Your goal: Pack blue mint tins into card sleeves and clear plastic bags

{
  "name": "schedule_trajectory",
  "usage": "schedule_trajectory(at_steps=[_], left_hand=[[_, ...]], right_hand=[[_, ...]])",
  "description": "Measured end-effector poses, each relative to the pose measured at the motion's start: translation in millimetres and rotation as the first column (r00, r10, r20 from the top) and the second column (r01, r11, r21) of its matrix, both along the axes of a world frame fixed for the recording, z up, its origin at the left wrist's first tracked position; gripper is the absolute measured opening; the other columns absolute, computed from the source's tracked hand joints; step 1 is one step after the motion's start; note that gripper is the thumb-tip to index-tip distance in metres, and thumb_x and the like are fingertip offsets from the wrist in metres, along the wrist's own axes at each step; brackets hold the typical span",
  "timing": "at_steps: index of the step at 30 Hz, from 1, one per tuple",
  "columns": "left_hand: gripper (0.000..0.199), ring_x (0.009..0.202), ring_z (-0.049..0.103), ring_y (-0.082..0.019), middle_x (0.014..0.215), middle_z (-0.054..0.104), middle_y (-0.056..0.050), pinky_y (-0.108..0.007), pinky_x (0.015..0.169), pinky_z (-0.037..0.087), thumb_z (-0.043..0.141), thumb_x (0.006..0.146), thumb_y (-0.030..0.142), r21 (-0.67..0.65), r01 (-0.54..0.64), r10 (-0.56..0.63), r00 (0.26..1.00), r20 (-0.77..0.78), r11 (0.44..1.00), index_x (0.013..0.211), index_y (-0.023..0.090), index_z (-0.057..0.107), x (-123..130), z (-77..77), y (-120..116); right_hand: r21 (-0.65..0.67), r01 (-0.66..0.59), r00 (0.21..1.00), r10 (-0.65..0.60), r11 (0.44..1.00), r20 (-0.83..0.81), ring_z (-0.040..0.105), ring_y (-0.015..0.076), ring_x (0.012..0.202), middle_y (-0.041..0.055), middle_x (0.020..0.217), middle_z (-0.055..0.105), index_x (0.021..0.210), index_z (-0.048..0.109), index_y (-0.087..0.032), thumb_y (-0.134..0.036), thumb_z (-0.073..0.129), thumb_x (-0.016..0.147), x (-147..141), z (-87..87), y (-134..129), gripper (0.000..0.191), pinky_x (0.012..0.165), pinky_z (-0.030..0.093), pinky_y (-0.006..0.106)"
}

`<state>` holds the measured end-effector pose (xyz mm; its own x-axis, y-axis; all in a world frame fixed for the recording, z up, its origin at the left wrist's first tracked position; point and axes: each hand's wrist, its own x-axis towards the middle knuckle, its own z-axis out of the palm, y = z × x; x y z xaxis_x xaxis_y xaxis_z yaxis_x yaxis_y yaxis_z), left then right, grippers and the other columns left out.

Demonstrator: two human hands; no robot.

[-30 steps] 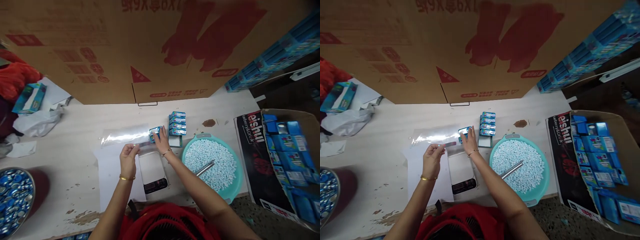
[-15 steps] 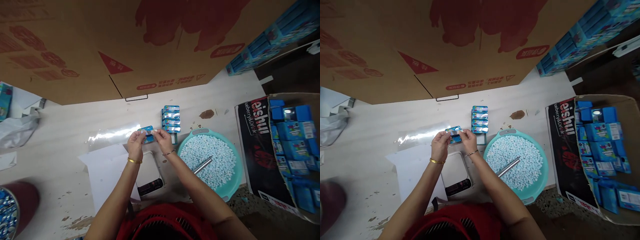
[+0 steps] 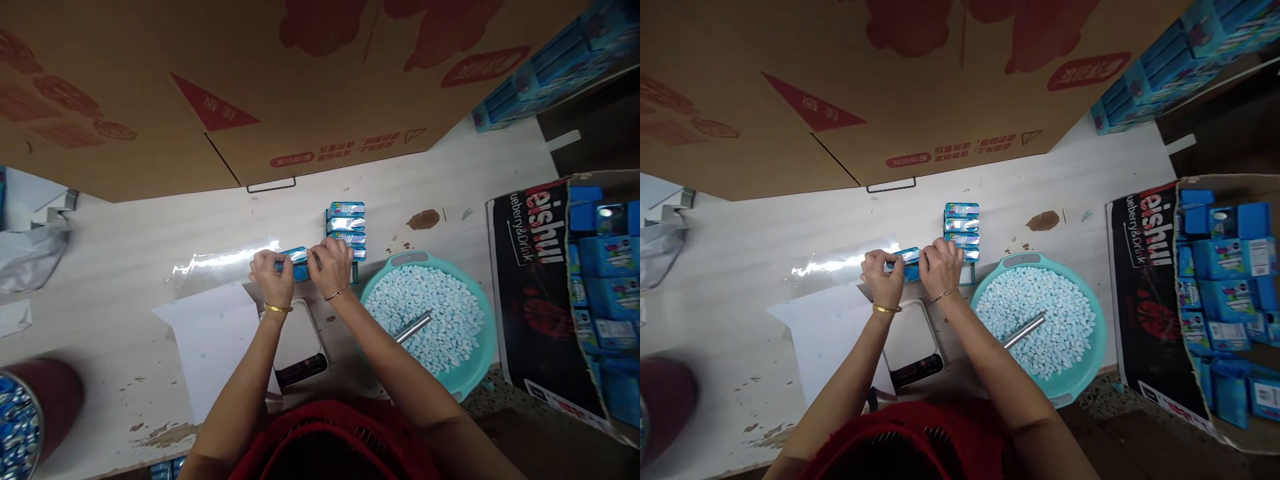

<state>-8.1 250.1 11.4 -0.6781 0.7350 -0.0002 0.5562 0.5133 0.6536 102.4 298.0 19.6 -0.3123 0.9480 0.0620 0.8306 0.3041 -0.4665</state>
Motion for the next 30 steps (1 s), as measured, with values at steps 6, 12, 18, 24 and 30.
schedule_trajectory(at_steps=[6,12,18,24,30], left_hand=[[0.011,0.098,0.049,-0.026,0.098,0.054,-0.006,-0.042,0.082,0.035,0.064,0.073,0.026,-0.027,-0.037,0.037,0.999,0.01,0.999,0.077,0.021,0.056,1.6,-0.9,2.0],[0.075,0.101,0.05,-0.024,0.118,0.044,-0.01,-0.039,0.083,0.042,0.074,0.061,0.03,-0.058,-0.216,0.223,0.906,0.36,0.975,0.127,0.023,0.038,-9.9,-24.1,1.4],[0.077,0.111,0.048,-0.028,0.121,0.046,-0.013,-0.041,0.088,0.043,0.073,0.064,0.032,-0.077,-0.193,0.207,0.888,0.411,0.978,0.132,0.023,0.038,-6.7,-19.8,-2.6],[0.029,0.111,0.052,-0.022,0.111,0.062,-0.008,-0.04,0.098,0.037,0.048,0.086,0.029,0.149,0.192,-0.197,0.98,0.019,0.97,0.111,0.02,0.06,-75.8,36.3,-31.1],[0.011,0.063,0.058,-0.018,0.068,0.066,-0.002,-0.03,0.064,0.047,0.065,0.065,0.031,-0.284,0.354,-0.275,0.919,0.283,0.891,0.074,0.025,0.069,-194.5,16.4,-90.7]], right_hand=[[-0.044,0.002,0.999,-0.001,0.999,0.032,0.042,0.0266,0.092,0.0094,0.097,0.056,0.094,0.065,-0.02,-0.033,0.043,0.092,2.0,-5.4,1.5,0.026,0.079,0.026,0.04],[-0.087,-0.064,0.998,0.064,0.994,0.0,0.041,0.0263,0.092,0.0086,0.097,0.055,0.105,0.064,-0.022,-0.024,0.039,0.091,3.6,-10.6,-7.0,0.028,0.077,0.027,0.039],[-0.18,-0.195,0.965,0.221,0.964,0.142,0.042,0.0267,0.089,0.0104,0.088,0.056,0.086,0.066,-0.018,-0.01,0.045,0.083,1.7,-7.6,-4.3,0.024,0.073,0.028,0.039],[-0.086,-0.158,0.987,0.161,0.984,0.023,0.046,0.028,0.094,0.0131,0.095,0.058,0.112,0.06,-0.014,-0.016,0.04,0.09,-4.8,22.1,-18.3,0.03,0.078,0.033,0.04],[-0.279,-0.426,0.842,0.265,0.861,-0.47,0.056,0.019,0.086,0.0057,0.088,0.061,0.098,0.061,-0.019,-0.032,0.036,0.096,-49.8,29.1,-72.3,0.028,0.076,0.043,0.03]])
